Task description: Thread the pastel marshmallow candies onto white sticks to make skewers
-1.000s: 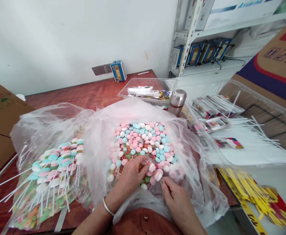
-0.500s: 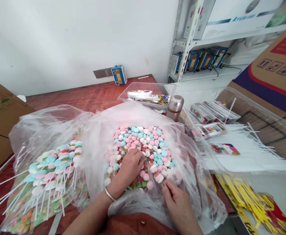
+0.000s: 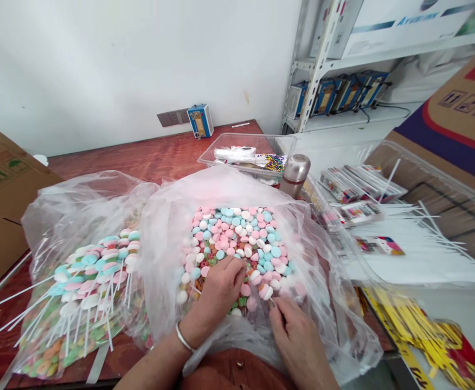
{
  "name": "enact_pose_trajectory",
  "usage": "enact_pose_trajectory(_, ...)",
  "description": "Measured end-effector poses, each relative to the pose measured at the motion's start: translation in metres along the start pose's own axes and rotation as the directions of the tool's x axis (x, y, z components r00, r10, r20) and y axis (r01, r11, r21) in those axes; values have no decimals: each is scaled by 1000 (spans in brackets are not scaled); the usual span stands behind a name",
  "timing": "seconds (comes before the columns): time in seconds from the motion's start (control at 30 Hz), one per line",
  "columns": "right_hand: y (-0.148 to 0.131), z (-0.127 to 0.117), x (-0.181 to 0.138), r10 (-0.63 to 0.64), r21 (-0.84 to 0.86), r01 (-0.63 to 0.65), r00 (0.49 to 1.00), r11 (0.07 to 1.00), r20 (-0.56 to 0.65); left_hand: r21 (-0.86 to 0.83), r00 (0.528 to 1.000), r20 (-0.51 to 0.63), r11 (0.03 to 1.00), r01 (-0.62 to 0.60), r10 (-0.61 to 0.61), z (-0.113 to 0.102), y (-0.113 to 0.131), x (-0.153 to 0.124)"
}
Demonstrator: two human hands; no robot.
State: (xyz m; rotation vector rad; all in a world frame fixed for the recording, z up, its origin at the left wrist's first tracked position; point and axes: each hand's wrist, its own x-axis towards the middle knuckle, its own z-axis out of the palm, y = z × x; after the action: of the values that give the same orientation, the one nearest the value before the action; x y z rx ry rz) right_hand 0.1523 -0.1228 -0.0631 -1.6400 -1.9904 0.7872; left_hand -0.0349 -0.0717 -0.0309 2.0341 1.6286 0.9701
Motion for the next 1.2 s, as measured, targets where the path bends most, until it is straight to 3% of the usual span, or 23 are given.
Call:
enact_pose_trajectory(0.17, -4, -2, -2, -67, -37, 67, 998, 997, -12, 46, 994, -103, 998, -42, 47, 1, 2, -7)
enact_pose_trajectory(0.27, -4, -2, -3, -70, -38, 70, 998, 997, -1, 144, 981, -128, 982, -125, 143, 2, 2, -10)
enact_pose_trajectory(0.4, -4, 4, -6, -69, 67, 67, 997, 996, 35, 242, 962, -167, 955, -173, 216, 5, 1, -12)
enact_pose_trajectory(0.57, -8, 9, -8, -22, 233, 8, 998, 972, 57, 230, 954, -176, 952, -199, 242, 6, 1, -12)
enact_pose_trajectory(0.67, -13, 2, -9, 41, 398, -108, 984, 911, 175, 93, 971, -158, 982, -166, 179, 6, 3, -12)
enact_pose_trajectory(0.77, -18, -5, -8, 96, 547, -301, 923, 781, 372, -186, 994, -101, 982, 25, -45, 4, 7, -10)
enact_pose_trajectory(0.83, -20, -9, -6, 92, 560, -312, 918, 768, 385, -443, 980, 22, 877, 187, -198, 3, 10, -8)
enact_pose_trajectory(0.9, -22, -11, -3, 73, 522, -225, 953, 823, 296, -678, 945, 138, 667, 309, -297, 3, 13, -5)
enact_pose_trajectory(0.97, -23, -13, 1, 46, 479, -137, 979, 867, 197, -823, 903, 222, 426, 376, -367, 4, 18, -1)
enact_pose_trajectory(1.03, -24, -13, 2, 25, 447, -77, 992, 891, 122, -879, 867, 289, 247, 408, -405, 5, 25, 3)
enact_pose_trajectory(1.1, -23, -11, 2, 3, 403, -29, 998, 915, 66, -882, 844, 343, 168, 440, -412, 6, 32, 6)
enact_pose_trajectory(1.2, -20, -4, -2, -22, 324, 24, 1000, 946, -11, -872, 831, 389, 133, 472, -397, 8, 43, 8)
